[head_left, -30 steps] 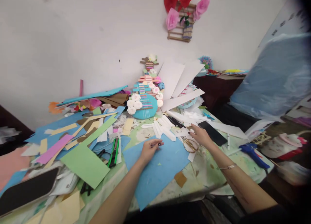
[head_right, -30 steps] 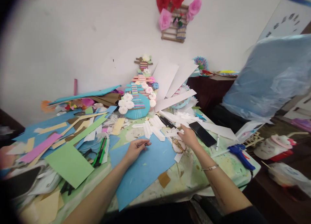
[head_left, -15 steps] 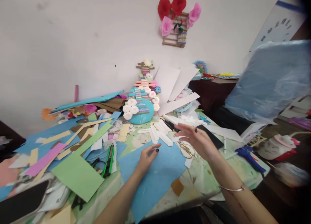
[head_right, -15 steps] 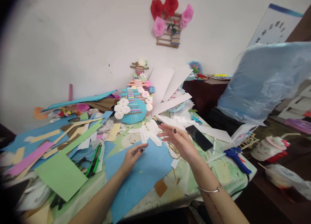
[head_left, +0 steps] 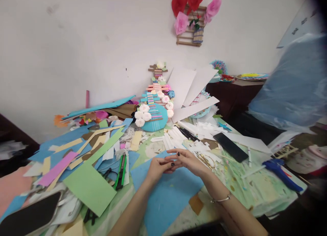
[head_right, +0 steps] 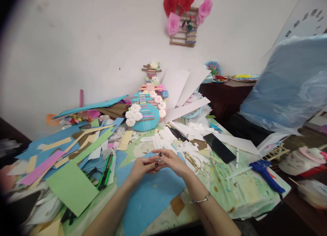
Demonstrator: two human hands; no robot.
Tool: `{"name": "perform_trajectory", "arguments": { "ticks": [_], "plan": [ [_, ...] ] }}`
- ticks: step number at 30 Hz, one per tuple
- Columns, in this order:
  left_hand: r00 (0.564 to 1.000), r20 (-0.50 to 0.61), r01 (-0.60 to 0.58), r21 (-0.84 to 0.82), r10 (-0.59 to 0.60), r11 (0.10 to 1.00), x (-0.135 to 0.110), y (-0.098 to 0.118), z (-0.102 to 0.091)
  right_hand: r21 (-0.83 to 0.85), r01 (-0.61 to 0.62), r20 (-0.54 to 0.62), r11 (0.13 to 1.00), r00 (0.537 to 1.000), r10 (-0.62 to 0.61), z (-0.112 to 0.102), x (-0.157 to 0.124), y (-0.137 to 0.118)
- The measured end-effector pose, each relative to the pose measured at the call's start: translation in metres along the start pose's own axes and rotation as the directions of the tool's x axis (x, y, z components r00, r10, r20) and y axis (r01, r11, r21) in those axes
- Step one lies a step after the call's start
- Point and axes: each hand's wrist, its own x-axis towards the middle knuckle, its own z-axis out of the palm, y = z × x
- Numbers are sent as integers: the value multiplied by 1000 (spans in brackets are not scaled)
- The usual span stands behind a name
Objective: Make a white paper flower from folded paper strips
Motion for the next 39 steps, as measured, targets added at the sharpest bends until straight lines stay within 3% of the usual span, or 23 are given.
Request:
{"name": "perform_trajectory", "arguments": {
  "ticks": [4,6,10,15,18,21,25,28,30,32,34,37,39],
  "plan": [
    [993,107,39,30,-42,999,-2,6,-6,-16,-86,27,996,996,86,-6,3,-6],
    [995,89,48,14,-50,999,-2,9,-10,-34,-108,30,994,994,109,-10,3,-9],
    [993,-117,28,-53,-35,998,-1,14,-20,-123,-108,-16,986,994,107,-19,-1,-15],
    [950,-308,-63,-33,50,997,-4,24,-33,-263,-74,-53,962,997,62,-31,-5,-14],
    [946,-311,-103,-30,88,994,-15,33,-47,-473,-94,-269,876,962,-42,-42,4,-7],
    [941,-283,-186,25,185,982,-34,47,-66,-725,-193,-399,662,900,-176,-49,23,1],
    [943,-112,-254,363,313,896,-51,53,-87,-883,-250,-338,397,926,-167,-37,52,14],
    [924,-25,-243,731,381,638,-45,35,-82,-918,-329,-373,221,906,-201,-20,63,26],
    [927,72,-241,865,367,440,-37,16,-66,-927,-348,-374,142,888,-267,-13,65,34],
    [927,220,-311,902,304,298,-35,-3,-43,-939,-324,-343,113,886,-313,-11,64,40],
    [892,383,-436,869,241,233,-40,-16,-18,-953,-272,-301,133,894,-333,-13,61,45],
    [746,659,-662,717,97,219,-54,-25,8,-963,-193,-252,189,896,-367,-17,58,50],
    [702,711,-699,683,26,211,-59,-25,8,-965,-160,-233,208,890,-392,-19,57,52]
  ]
}}
